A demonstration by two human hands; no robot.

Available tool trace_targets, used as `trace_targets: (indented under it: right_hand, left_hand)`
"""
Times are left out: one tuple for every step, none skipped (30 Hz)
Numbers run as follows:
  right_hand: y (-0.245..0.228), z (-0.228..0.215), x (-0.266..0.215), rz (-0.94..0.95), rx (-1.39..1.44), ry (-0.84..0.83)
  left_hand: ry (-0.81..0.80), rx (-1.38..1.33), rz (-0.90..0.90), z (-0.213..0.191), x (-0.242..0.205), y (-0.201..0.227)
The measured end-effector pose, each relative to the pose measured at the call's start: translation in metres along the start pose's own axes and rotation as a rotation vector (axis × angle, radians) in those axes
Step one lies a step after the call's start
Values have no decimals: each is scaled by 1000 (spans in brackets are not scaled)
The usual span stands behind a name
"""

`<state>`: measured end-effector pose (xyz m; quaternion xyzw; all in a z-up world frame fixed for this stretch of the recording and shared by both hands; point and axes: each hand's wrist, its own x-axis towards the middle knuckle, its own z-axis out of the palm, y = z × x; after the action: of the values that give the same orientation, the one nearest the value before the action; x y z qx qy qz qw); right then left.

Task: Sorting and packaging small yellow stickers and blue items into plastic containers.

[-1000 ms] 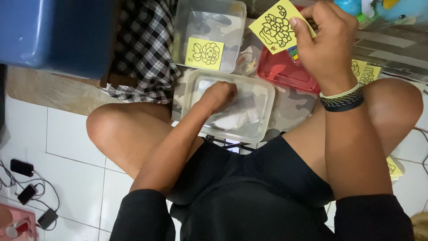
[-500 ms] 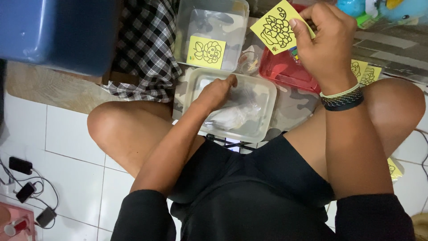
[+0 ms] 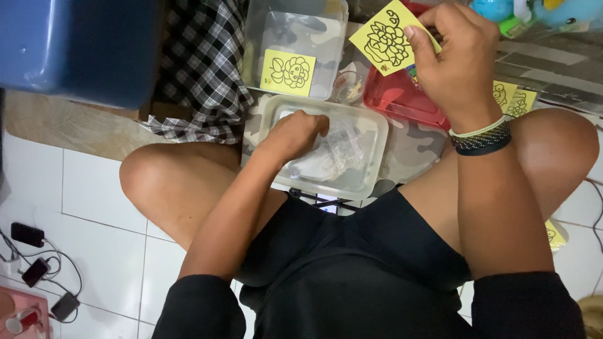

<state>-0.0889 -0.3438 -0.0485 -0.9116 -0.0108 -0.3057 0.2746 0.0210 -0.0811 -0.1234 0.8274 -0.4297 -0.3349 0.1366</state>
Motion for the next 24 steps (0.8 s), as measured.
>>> trace_targets:
  right_hand:
    - [0, 1, 0, 0, -1, -1]
    - [1, 1, 0, 2, 1, -2]
    - [1, 2, 0, 4, 3, -3]
    - [1, 3, -1, 4, 3, -4]
    - [1, 4, -1, 1, -13, -11]
    - [1, 5, -1, -1, -29, -18]
    - [3, 7, -2, -5, -27, -22]
    - [3, 9, -3, -10, -49, -28]
    - [4, 10, -3, -17, -72, -32]
    - [4, 12, -3, -22, -69, -34]
    - [5, 12, -3, -27, -58, -36]
    - [6, 12, -4, -33, -47, -37]
    - [4, 12, -4, -34, -48, -37]
    - [3, 11, -3, -16, -42, -43]
    - [2, 10, -3, 3, -35, -47]
    - [2, 9, -3, 3, -36, -46]
    - [2, 9, -4, 5, -38, -45]
    - [3, 8, -4, 7, -40, -45]
    - [3, 8, -4, 9, -39, -43]
    - [4, 8, -4, -10, -48, -41]
    - [5, 7, -4, -27, -58, -38]
    - [2, 6, -3, -23, -59, -36]
    - [0, 6, -2, -20, -47, -35]
    - [-2, 5, -1, -17, -35, -34]
  left_hand:
    - [0, -1, 0, 1, -1, -4]
    - [90, -26, 119, 2, -3, -8]
    - [179, -51, 238, 3, -5, -12]
    - [180, -51, 238, 0, -6, -10]
    - [136, -93, 229, -2, -7, -8]
    - [93, -134, 221, -5, -10, -6]
    - [96, -137, 217, 6, -4, -11]
    - [121, -86, 223, 18, 1, -16]
    - [147, -32, 229, 28, 7, -21]
    - [151, -33, 225, 24, 4, -11]
    - [69, -46, 104, 19, 3, -2]
    - [-13, -60, -17, 14, 1, 8]
    - [-12, -61, -15, 17, 4, 4]
    - [-23, -51, -5, 21, 6, 1]
    - [-36, -41, 6, 25, 9, -2]
    - [-36, -41, 8, 29, 13, -7]
    - [-25, -16, 36, 33, 17, -12]
    - [-14, 9, 64, 38, 21, -17]
    - [-17, 11, 64, 42, 21, -21]
    - [31, 35, 149, 46, 21, -25]
    - [76, 59, 235, 50, 22, -28]
    - [72, 61, 237, 48, 21, -29]
    - [48, 68, 260, 46, 20, -28]
    - [24, 75, 282, 45, 19, -28]
